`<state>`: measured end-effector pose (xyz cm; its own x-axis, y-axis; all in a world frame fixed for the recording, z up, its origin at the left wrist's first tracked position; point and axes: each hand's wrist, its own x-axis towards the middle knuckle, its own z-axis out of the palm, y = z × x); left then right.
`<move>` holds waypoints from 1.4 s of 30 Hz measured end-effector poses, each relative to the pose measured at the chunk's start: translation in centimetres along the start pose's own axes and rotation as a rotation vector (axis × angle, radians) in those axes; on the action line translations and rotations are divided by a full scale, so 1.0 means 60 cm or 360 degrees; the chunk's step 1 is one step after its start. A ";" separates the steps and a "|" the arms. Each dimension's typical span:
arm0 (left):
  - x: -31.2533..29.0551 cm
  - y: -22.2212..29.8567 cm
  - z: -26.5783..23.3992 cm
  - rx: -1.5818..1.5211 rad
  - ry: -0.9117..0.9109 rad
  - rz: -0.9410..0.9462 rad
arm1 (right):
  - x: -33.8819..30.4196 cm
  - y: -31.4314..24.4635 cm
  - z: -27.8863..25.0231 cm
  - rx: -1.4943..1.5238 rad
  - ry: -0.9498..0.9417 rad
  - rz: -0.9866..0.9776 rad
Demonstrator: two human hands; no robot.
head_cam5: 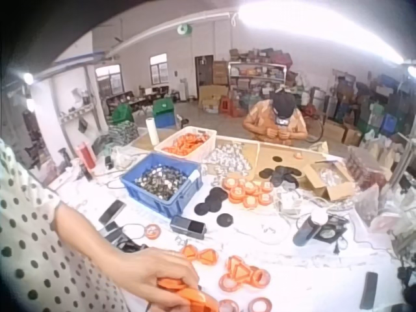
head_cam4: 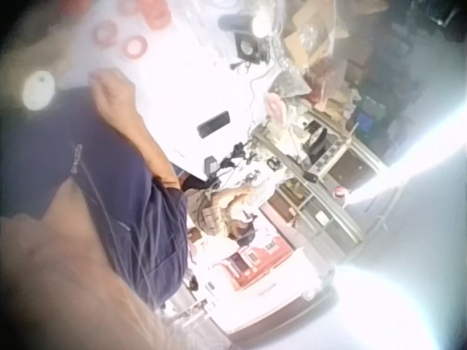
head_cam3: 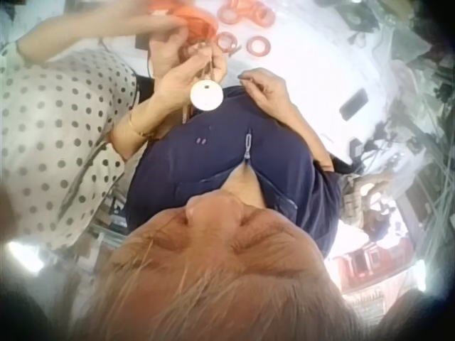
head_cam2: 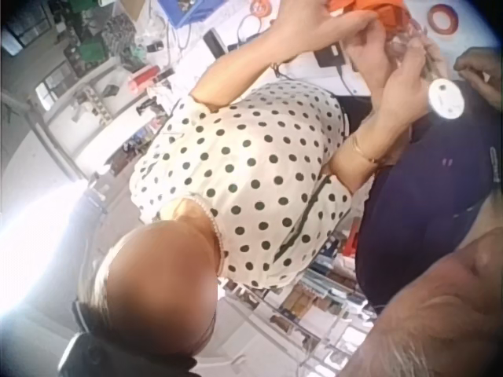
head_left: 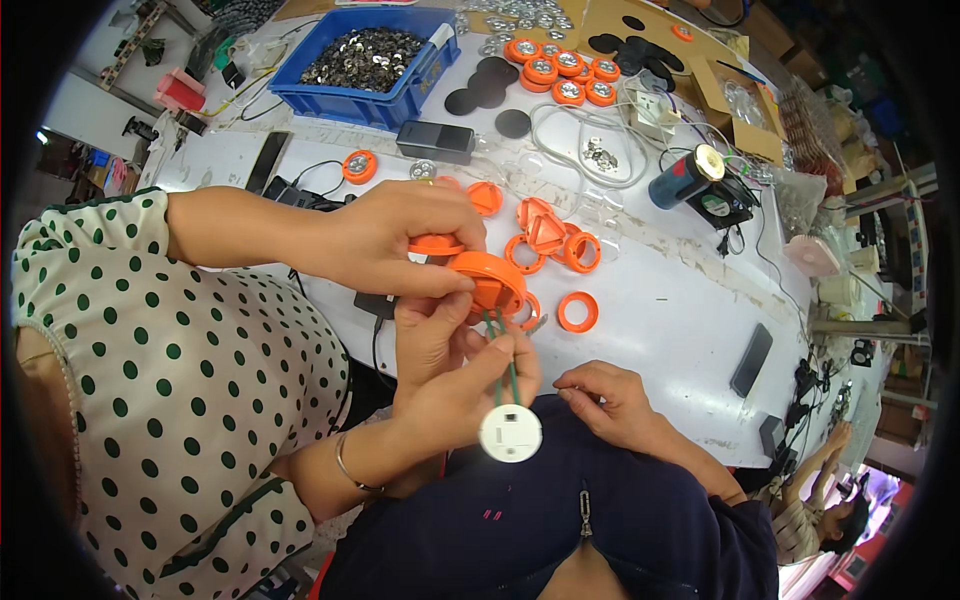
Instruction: The person assembles electronic components and wires into orange circular housings, then covers them with plastic covers. The person uses tweezers to manipulate the components.
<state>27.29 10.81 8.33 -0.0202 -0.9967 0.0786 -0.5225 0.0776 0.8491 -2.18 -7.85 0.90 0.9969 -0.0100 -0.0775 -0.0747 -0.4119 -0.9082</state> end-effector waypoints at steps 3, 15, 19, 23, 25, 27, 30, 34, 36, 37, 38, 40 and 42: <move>0.010 0.022 0.009 -0.0014 -0.0015 -0.0119 | -0.001 -0.002 -0.001 -0.0006 -0.0014 -0.0045; -0.001 0.085 0.032 0.0796 0.0217 0.0206 | -0.001 -0.005 -0.002 0.0030 -0.0064 -0.0085; 0.011 0.110 0.029 0.1257 0.0472 0.0952 | -0.006 0.001 -0.004 0.0033 -0.0008 -0.0051; 0.004 0.122 0.014 0.0996 -0.0024 0.1110 | -0.007 0.004 -0.002 0.0035 0.0008 -0.0029; 0.009 0.119 0.016 0.0961 0.0010 0.1136 | -0.006 0.003 -0.002 0.0032 0.0008 -0.0036; 0.010 0.118 0.014 0.0927 0.0043 0.1159 | -0.006 0.005 -0.002 0.0023 0.0003 -0.0047; 0.005 0.119 0.007 0.0858 -0.0306 0.0895 | -0.005 0.003 -0.004 0.0008 -0.0014 -0.0064; -0.003 0.087 0.073 0.0892 0.0209 0.0674 | -0.004 0.000 0.002 0.0022 -0.0020 -0.0068; 0.003 0.048 0.184 0.1065 0.0960 0.0427 | -0.003 -0.002 0.002 0.0017 -0.0025 -0.0069; 0.008 0.038 0.231 0.1138 0.1333 0.0291 | -0.002 -0.003 0.001 0.0015 -0.0028 -0.0073; 0.014 0.051 0.250 0.1139 0.1330 0.0289 | -0.002 -0.004 0.000 0.0018 -0.0028 -0.0074; 0.028 0.065 0.273 0.0775 0.1761 0.0006 | -0.005 -0.002 -0.003 -0.0004 0.0002 -0.0047; 0.035 0.085 0.270 0.0348 0.1799 -0.0138 | -0.008 0.002 -0.002 -0.0008 0.0035 -0.0032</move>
<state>10.76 8.74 4.37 0.7400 -0.3994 0.5411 -0.6236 -0.1060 0.7745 -2.68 -7.98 0.90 0.9985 -0.0218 -0.0498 -0.0543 -0.4166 -0.9074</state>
